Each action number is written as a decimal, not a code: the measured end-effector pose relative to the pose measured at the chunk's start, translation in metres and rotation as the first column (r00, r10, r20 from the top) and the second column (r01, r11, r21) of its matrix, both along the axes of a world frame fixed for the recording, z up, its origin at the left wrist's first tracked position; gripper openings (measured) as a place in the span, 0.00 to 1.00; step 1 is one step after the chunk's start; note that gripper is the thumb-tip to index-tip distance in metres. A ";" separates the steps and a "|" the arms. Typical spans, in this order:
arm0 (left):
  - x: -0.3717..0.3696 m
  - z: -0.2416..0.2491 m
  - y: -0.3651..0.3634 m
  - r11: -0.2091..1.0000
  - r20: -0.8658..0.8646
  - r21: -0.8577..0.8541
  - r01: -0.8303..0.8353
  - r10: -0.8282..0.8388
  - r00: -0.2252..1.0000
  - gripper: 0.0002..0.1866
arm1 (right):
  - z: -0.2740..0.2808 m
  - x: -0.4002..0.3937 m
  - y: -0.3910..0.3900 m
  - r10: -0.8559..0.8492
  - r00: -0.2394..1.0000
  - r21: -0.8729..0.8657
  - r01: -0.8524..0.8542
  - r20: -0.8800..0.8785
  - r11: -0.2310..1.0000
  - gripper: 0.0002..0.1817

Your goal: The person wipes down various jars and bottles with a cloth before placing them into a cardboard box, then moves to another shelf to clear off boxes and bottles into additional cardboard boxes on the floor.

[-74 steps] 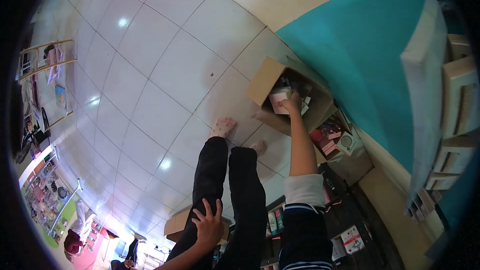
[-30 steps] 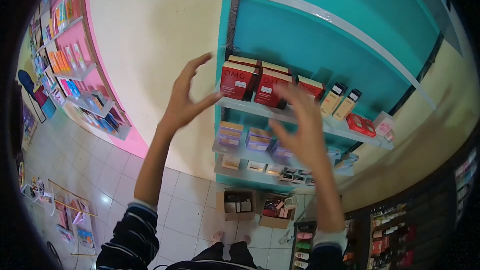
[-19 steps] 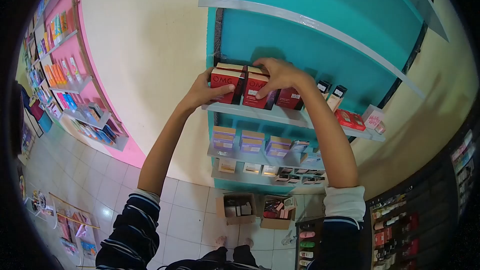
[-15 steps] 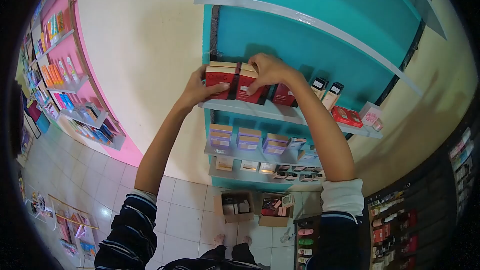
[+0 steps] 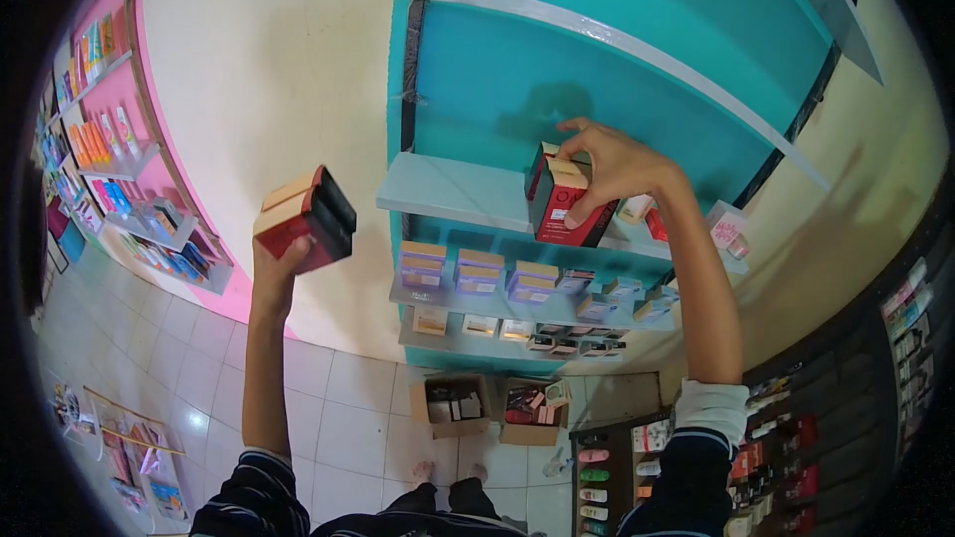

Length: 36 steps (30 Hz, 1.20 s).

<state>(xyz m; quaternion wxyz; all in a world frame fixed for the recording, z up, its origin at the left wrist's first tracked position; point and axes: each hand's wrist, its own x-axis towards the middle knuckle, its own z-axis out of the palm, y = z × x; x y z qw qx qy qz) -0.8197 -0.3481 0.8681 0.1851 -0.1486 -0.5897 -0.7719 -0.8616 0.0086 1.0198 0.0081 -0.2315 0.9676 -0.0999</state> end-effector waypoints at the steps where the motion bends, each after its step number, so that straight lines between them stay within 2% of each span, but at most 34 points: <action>1: 0.005 -0.004 -0.001 1.000 0.019 0.008 -0.003 0.003 1.000 0.35 | -0.001 -0.005 0.002 0.003 1.000 0.001 -0.003 -0.001 1.000 0.33; 4: 0.017 -0.014 0.001 1.000 0.032 0.013 -0.015 0.014 0.999 0.36 | -0.003 -0.018 0.000 0.061 0.994 -0.010 -0.061 0.091 0.998 0.31; 7: 0.025 -0.025 0.001 0.999 0.076 0.027 -0.018 0.016 0.997 0.36 | -0.001 -0.023 -0.005 0.093 0.959 -0.127 -0.061 0.267 0.990 0.22; 9: 0.029 -0.035 0.004 0.997 0.098 0.047 -0.055 0.051 0.994 0.37 | 0.001 -0.023 -0.012 0.082 0.957 -0.083 -0.061 0.279 0.995 0.24; 11: 0.035 -0.044 0.005 0.999 0.107 0.032 -0.039 0.035 0.994 0.35 | -0.003 -0.016 -0.015 0.100 0.976 -0.061 -0.090 0.193 0.994 0.23; 13: 0.044 -0.058 0.008 0.998 0.150 0.043 -0.040 0.034 0.988 0.34 | -0.025 -0.002 -0.003 0.142 0.964 -0.357 -0.216 -0.223 0.909 0.21; 14: 0.047 -0.067 0.009 0.998 0.159 0.045 -0.038 0.030 0.987 0.34 | -0.026 0.012 0.005 0.088 0.951 -0.465 -0.225 -0.298 0.856 0.23; 17: 0.066 -0.101 0.016 0.999 0.305 -0.024 0.024 -0.016 0.952 0.34 | -0.066 0.073 0.035 -0.030 0.980 -0.761 -0.135 -0.198 0.634 0.29; 20: 0.081 -0.156 0.033 0.988 0.474 -0.116 0.107 -0.039 0.880 0.33 | -0.160 0.144 0.074 -0.021 0.995 -0.927 0.096 0.095 0.362 0.36; 21: 0.087 -0.171 0.046 0.986 0.543 -0.088 0.144 -0.073 0.837 0.30 | -0.197 0.165 0.083 -0.002 0.980 -0.943 0.191 0.198 0.272 0.38; 23: 0.095 -0.222 0.067 0.974 0.680 -0.099 0.201 -0.081 0.729 0.27 | -0.271 0.194 0.095 0.045 0.922 -0.918 0.378 0.385 0.118 0.43; 25: 0.102 -0.286 0.086 0.960 0.789 -0.159 0.231 -0.017 0.614 0.28 | -0.347 0.208 0.095 0.090 0.834 -0.839 0.544 0.544 0.026 0.47; 26: 0.106 -0.315 0.095 0.947 0.826 -0.167 0.276 -0.019 0.563 0.29 | -0.366 0.209 0.085 0.044 0.741 -0.743 0.669 0.670 0.028 0.44; 27: 0.110 -0.351 0.102 0.935 0.847 -0.182 0.305 -0.008 0.531 0.29 | -0.407 0.212 0.079 0.125 0.639 -0.629 0.769 0.759 -0.110 0.38; 28: 0.112 -0.381 0.112 0.905 0.865 -0.249 0.345 0.049 0.499 0.29 | -0.455 0.215 0.076 0.094 0.624 -0.617 0.781 0.776 -0.096 0.30; 29: 0.114 -0.405 0.122 0.879 0.875 -0.287 0.380 0.078 0.478 0.30 | -0.507 0.220 0.071 0.062 0.599 -0.578 0.791 0.799 -0.201 0.26; 30: 0.116 -0.462 0.116 0.816 0.846 -0.394 0.423 0.142 0.514 0.32 | -0.553 0.223 0.068 -0.010 0.556 -0.551 0.820 0.831 -0.155 0.26; 31: 0.108 -0.483 0.128 0.774 0.848 -0.435 0.459 0.181 0.499 0.33 | -0.606 0.223 0.060 -0.114 0.494 -0.507 0.837 0.862 -0.207 0.18; 32: 0.107 -0.504 0.137 0.721 0.850 -0.475 0.504 0.230 0.473 0.34 | -0.642 0.219 0.056 -0.288 0.528 -0.556 0.831 0.799 -0.021 0.20; 33: 0.099 -0.523 0.153 0.670 0.822 -0.548 0.501 0.321 0.471 0.34 | -0.674 0.213 0.053 -0.380 0.471 -0.504 0.863 0.796 0.014 0.21; 34: 0.085 -0.543 0.167 0.650 0.811 -0.563 0.511 0.317 0.491 0.34 | -0.706 0.205 0.047 -0.471 0.410 -0.447 0.894 0.781 0.035 0.23; 35: 0.076 -0.564 0.179 0.609 0.781 -0.614 0.503 0.374 0.500 0.34 | -0.727 0.196 0.042 -0.468 0.400 -0.449 0.894 0.788 0.010 0.23; 36: 0.067 -0.587 0.191 0.565 0.746 -0.662 0.493 0.432 0.506 0.33 | -0.743 0.183 0.038 -0.599 0.415 -0.463 0.882 0.685 0.082 0.25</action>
